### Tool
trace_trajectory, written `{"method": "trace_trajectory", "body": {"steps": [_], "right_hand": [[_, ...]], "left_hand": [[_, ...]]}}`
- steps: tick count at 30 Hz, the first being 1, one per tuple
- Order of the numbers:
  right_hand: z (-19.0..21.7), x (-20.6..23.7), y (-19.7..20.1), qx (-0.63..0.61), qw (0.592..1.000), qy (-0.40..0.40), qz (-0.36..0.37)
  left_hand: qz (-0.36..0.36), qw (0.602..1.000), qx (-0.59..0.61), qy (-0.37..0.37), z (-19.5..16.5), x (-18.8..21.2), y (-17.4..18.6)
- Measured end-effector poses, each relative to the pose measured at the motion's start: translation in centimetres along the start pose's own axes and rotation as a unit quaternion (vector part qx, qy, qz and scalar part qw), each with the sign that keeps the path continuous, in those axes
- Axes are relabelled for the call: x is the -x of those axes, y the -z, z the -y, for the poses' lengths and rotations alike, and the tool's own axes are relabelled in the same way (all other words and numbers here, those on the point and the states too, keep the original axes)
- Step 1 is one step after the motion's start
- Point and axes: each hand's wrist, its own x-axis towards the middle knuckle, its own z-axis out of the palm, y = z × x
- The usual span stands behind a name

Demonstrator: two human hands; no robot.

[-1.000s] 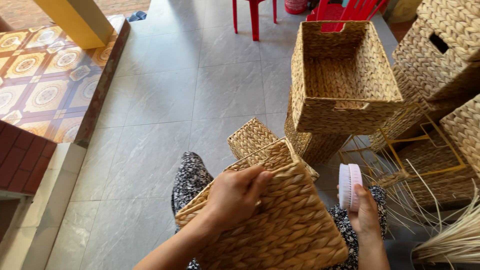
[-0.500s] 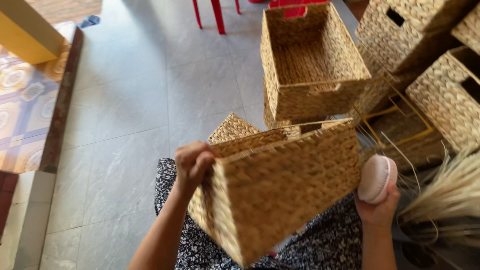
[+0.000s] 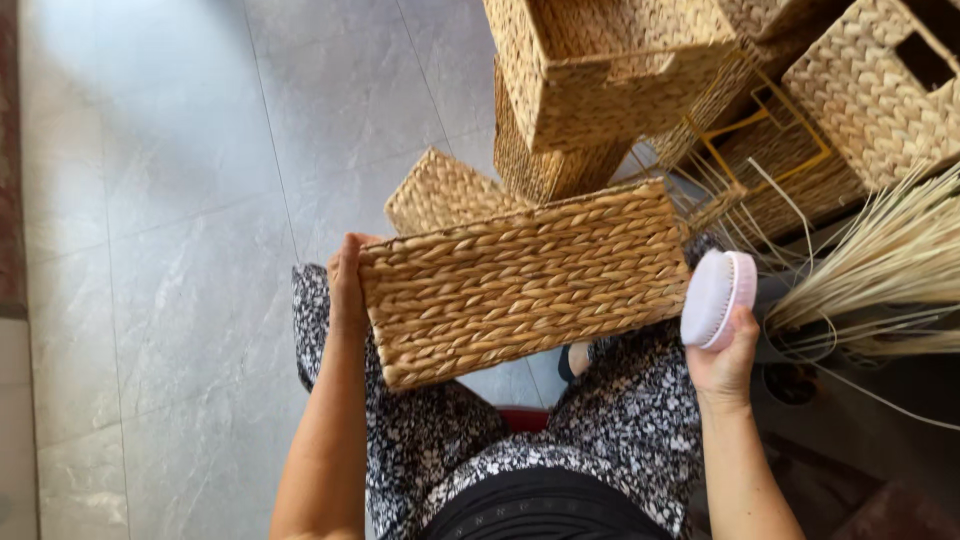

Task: The person sits with a woven water-hyacinth basket on their lap and brushes its woven surface with a pink handheld brush, working over the sides and lid of the basket. They turn the basket to reach different faces, set it on a stack of finished baskets, and pick up a pair of scissors near the end.

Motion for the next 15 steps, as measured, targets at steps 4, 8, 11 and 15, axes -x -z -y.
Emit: {"method": "trace_trajectory", "body": {"steps": [4,8,11,15], "right_hand": [[0.3,0.9,0.8,0.022,1.0,-0.001,-0.018],[0.9,0.7,0.3,0.098,0.995,0.028,-0.019],[0.8,0.2,-2.7,0.221,0.967,0.124,-0.027],[-1.6,1.5,-10.5,0.316,0.927,0.188,0.068]], "left_hand": [[0.043,0.998,0.042,-0.009,0.4,0.9,0.1],[0.046,0.997,0.055,-0.016,0.7,0.9,-0.1],[0.025,0.998,0.061,-0.019,1.2,0.6,0.2],[0.019,0.996,0.086,-0.03,2.0,0.0,0.4]]}}
